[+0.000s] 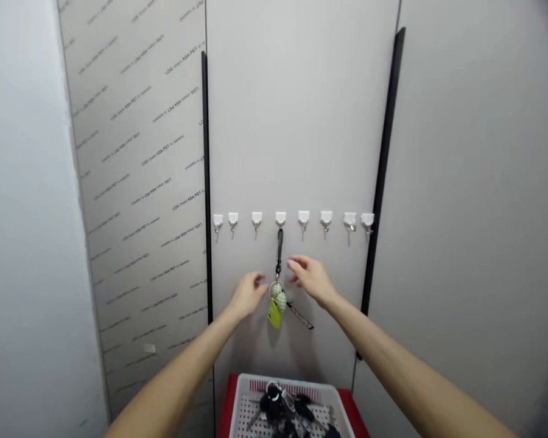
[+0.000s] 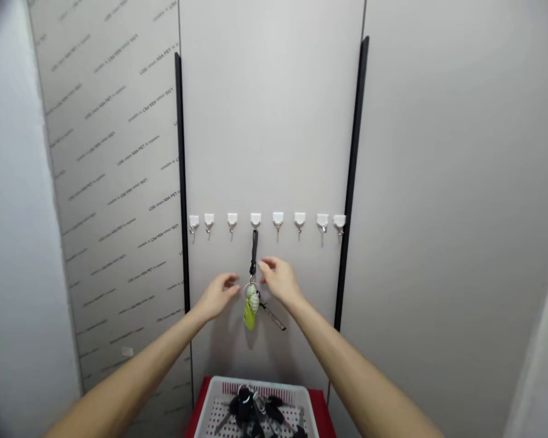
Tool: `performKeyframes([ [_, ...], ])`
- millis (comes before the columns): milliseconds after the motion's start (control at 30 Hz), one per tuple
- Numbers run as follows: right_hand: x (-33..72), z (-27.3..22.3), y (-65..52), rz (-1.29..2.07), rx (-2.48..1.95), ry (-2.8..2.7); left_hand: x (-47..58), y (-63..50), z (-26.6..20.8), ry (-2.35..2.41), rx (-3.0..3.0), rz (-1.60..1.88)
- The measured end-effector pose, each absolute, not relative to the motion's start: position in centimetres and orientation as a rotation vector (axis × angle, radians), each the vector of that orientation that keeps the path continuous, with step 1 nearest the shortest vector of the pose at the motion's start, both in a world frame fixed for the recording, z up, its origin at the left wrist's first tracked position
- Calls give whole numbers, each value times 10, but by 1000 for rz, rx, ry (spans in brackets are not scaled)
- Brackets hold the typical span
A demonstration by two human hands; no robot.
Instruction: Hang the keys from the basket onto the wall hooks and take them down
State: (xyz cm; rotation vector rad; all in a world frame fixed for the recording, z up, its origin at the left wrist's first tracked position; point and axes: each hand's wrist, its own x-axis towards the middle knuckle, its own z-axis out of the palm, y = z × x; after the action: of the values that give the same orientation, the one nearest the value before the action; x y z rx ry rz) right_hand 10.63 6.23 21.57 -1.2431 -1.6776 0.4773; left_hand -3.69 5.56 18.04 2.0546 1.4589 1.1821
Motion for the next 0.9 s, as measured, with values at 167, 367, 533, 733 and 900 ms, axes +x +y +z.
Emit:
performKeyframes([
  [167,86,250,93,359,-1326,-1703,-8,86,217,1378,2154,1086],
  [367,95,293,64,107,-1067,-1724,0,64,253,1139,2037,1420],
  [533,115,261,34,355,-1073,-1889,6,37,211,998,2056,1239],
  [733,147,160,10,701,-1266,-1948,23,12,113,1095,2196,978],
  [900,168,110,-2,799,-1343,-2052,43,-9,60,1159,2273,801],
])
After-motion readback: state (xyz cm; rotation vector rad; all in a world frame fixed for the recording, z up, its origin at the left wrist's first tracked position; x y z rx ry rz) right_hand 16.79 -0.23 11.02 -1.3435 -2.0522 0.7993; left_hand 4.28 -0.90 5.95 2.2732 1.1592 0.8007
